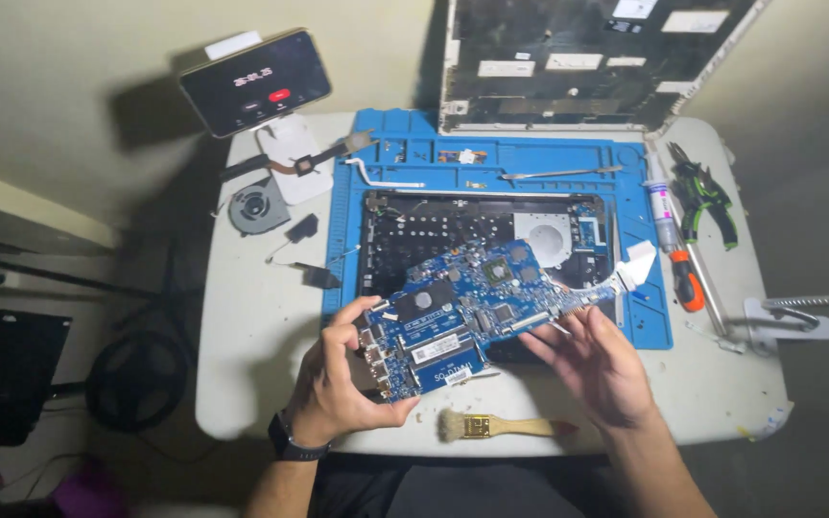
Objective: Reinstalling a motherboard into a laptop chassis and connecting internal ribbon cables.
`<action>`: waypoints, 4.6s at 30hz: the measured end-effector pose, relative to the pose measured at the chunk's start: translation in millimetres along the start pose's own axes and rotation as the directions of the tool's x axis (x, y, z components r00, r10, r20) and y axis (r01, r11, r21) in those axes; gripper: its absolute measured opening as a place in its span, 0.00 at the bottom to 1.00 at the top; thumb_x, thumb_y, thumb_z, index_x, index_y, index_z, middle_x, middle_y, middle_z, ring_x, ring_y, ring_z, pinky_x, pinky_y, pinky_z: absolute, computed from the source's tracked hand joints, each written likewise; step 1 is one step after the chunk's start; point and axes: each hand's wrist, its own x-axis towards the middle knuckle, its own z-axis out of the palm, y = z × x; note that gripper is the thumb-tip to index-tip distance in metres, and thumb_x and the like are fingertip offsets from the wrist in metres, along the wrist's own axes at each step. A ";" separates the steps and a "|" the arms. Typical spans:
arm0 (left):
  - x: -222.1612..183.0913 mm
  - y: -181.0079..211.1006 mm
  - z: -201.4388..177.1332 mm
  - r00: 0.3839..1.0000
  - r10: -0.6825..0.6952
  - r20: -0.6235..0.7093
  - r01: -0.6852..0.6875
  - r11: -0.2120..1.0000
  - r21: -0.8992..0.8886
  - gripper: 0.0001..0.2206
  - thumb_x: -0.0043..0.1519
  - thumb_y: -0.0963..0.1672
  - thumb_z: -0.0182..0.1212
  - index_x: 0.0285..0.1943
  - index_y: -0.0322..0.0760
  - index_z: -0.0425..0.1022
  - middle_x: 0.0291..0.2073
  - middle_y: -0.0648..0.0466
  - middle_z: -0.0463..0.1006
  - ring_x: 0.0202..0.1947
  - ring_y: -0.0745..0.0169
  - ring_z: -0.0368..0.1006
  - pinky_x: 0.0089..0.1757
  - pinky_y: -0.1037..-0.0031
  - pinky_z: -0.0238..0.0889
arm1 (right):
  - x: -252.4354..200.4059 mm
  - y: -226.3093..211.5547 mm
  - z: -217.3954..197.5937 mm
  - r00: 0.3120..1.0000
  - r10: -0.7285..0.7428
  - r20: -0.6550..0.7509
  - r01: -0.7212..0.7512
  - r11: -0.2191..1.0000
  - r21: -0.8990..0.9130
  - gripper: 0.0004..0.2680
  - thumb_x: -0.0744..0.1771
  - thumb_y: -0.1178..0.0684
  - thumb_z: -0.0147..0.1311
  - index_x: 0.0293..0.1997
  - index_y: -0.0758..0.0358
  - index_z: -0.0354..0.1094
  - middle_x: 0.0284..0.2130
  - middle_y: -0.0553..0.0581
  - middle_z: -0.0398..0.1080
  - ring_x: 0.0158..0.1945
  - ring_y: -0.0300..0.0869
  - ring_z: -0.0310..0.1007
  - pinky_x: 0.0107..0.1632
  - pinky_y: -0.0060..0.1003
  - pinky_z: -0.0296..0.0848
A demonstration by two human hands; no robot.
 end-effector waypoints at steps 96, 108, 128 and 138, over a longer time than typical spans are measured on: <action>113.3 -71.8 49.6 0.825 0.059 0.562 -0.013 0.996 -0.085 0.34 0.46 0.50 0.80 0.50 0.38 0.56 0.67 0.29 0.63 0.69 0.28 0.57 0.68 0.36 0.37 | -30.5 0.3 -16.0 0.838 -0.492 -0.238 0.070 0.528 -0.846 0.06 0.69 0.62 0.50 0.46 0.72 0.74 0.32 0.65 0.80 0.29 0.39 0.75 0.31 0.33 0.78; 119.5 -17.2 22.1 0.839 0.076 0.539 -0.025 0.995 -0.101 0.35 0.43 0.52 0.80 0.49 0.39 0.56 0.66 0.29 0.65 0.66 0.23 0.60 0.66 0.34 0.44 | -27.5 -0.6 -16.5 0.864 -0.452 -0.223 0.133 0.631 -0.764 0.07 0.68 0.62 0.51 0.49 0.72 0.72 0.35 0.65 0.80 0.34 0.39 0.76 0.37 0.33 0.80; 53.1 23.8 34.5 0.504 0.444 0.741 0.856 -0.370 -0.361 0.34 0.61 0.55 0.77 0.52 0.42 0.47 0.60 0.19 0.59 0.60 0.36 0.66 0.56 0.60 0.68 | -12.7 -27.0 -29.5 0.818 -0.556 0.145 0.551 0.687 -0.473 0.35 0.68 0.23 0.51 0.68 0.70 0.49 0.56 0.64 0.65 0.63 0.50 0.66 0.70 0.46 0.62; 11.2 28.7 44.8 0.482 0.378 0.791 0.792 -0.573 -0.209 0.52 0.58 0.55 0.67 0.79 0.30 0.32 0.66 0.14 0.53 0.65 0.28 0.61 0.63 0.56 0.60 | -10.6 -35.0 -17.5 0.857 -0.504 0.103 0.506 0.789 -0.348 0.30 0.69 0.28 0.50 0.65 0.71 0.56 0.60 0.66 0.65 0.59 0.49 0.70 0.67 0.44 0.65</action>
